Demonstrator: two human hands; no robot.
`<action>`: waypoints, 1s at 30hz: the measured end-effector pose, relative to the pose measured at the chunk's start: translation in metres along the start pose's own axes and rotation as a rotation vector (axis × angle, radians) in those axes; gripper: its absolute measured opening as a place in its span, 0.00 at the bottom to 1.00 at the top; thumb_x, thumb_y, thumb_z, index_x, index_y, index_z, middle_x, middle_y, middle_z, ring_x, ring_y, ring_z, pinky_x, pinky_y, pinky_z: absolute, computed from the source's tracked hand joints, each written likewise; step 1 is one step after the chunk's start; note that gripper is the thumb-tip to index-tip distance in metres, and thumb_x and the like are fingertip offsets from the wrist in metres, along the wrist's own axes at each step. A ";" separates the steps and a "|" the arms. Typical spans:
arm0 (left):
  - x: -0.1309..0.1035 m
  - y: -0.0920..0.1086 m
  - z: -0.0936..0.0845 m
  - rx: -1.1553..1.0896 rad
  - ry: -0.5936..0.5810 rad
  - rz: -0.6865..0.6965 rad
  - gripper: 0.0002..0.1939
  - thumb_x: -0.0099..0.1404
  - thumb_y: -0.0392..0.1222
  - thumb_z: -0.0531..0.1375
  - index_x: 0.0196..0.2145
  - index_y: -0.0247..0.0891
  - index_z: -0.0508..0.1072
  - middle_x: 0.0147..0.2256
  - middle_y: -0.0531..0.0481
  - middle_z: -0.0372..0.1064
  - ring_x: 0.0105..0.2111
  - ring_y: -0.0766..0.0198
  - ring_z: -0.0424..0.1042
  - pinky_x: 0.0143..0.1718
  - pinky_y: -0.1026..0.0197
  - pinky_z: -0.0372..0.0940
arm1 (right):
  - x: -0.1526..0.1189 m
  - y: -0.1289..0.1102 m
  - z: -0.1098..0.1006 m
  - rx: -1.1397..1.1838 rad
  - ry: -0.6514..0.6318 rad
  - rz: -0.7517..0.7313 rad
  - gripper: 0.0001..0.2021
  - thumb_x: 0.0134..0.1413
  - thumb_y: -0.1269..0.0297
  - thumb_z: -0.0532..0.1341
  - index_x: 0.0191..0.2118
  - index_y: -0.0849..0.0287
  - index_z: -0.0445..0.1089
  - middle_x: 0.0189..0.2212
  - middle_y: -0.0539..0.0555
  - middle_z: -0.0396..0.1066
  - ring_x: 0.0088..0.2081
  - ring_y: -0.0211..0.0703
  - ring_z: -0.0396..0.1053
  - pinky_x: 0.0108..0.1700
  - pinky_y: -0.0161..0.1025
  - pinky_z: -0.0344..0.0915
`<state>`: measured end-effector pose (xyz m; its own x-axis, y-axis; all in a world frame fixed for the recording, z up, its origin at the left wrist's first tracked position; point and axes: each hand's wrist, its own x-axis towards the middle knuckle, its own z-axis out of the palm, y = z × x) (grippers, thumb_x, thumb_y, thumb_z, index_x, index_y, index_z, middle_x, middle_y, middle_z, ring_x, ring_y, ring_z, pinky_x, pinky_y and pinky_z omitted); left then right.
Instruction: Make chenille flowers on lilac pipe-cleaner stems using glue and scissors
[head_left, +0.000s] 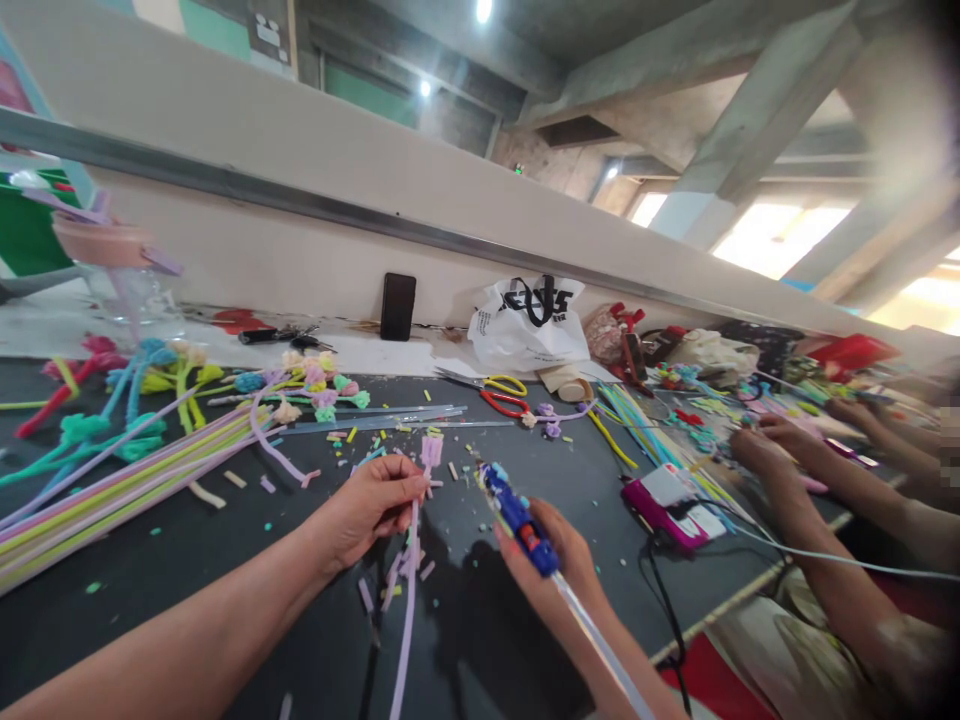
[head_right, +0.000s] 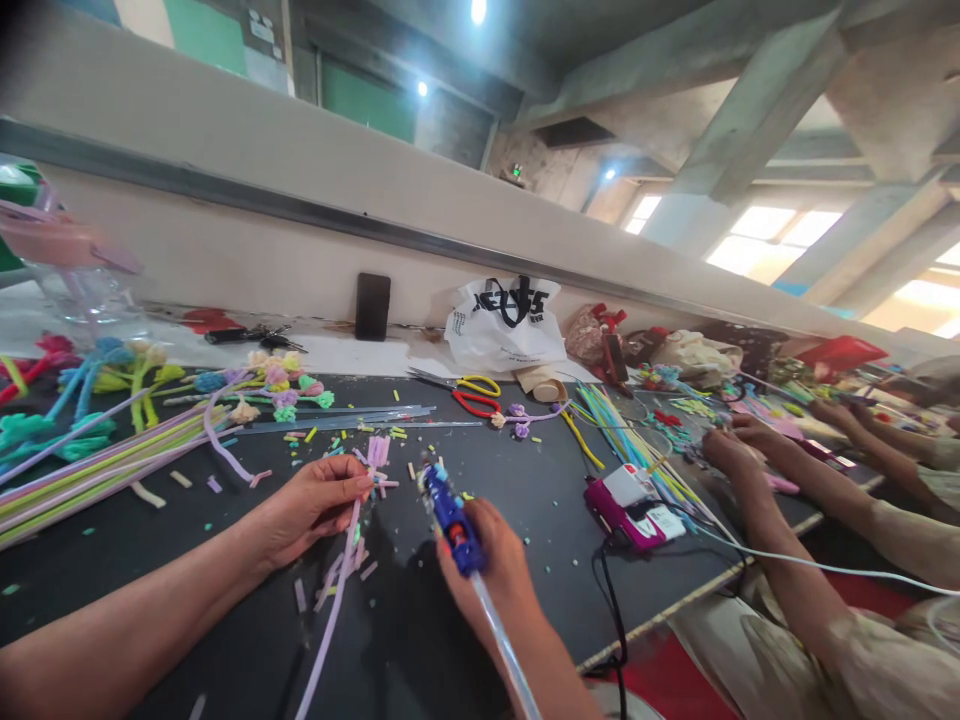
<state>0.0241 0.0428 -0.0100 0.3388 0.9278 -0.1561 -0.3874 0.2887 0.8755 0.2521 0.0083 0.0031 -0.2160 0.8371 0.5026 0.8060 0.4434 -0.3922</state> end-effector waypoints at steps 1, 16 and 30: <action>0.000 0.000 -0.001 -0.008 0.002 0.009 0.13 0.51 0.44 0.63 0.22 0.35 0.64 0.15 0.58 0.59 0.11 0.78 0.53 0.11 0.73 0.40 | 0.004 0.012 -0.007 -0.094 -0.008 0.011 0.06 0.46 0.62 0.58 0.31 0.58 0.64 0.25 0.51 0.67 0.26 0.41 0.67 0.29 0.35 0.63; 0.001 0.010 -0.021 -0.162 -0.120 0.066 0.08 0.54 0.37 0.62 0.25 0.34 0.65 0.20 0.57 0.63 0.12 0.81 0.54 0.13 0.75 0.46 | 0.030 0.098 -0.049 -0.368 -0.389 0.074 0.14 0.43 0.66 0.63 0.40 0.58 0.71 0.37 0.58 0.70 0.40 0.50 0.69 0.42 0.44 0.63; 0.007 0.011 -0.028 -0.174 -0.142 0.096 0.07 0.54 0.35 0.62 0.24 0.33 0.66 0.18 0.56 0.63 0.12 0.80 0.52 0.13 0.74 0.43 | 0.058 -0.047 0.055 -0.239 -0.478 0.144 0.06 0.48 0.65 0.58 0.33 0.59 0.70 0.33 0.56 0.72 0.35 0.45 0.70 0.34 0.36 0.59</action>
<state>-0.0017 0.0586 -0.0146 0.4053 0.9142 0.0010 -0.5615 0.2481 0.7894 0.1713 0.0539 0.0080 -0.2755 0.9609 0.0287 0.9366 0.2750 -0.2173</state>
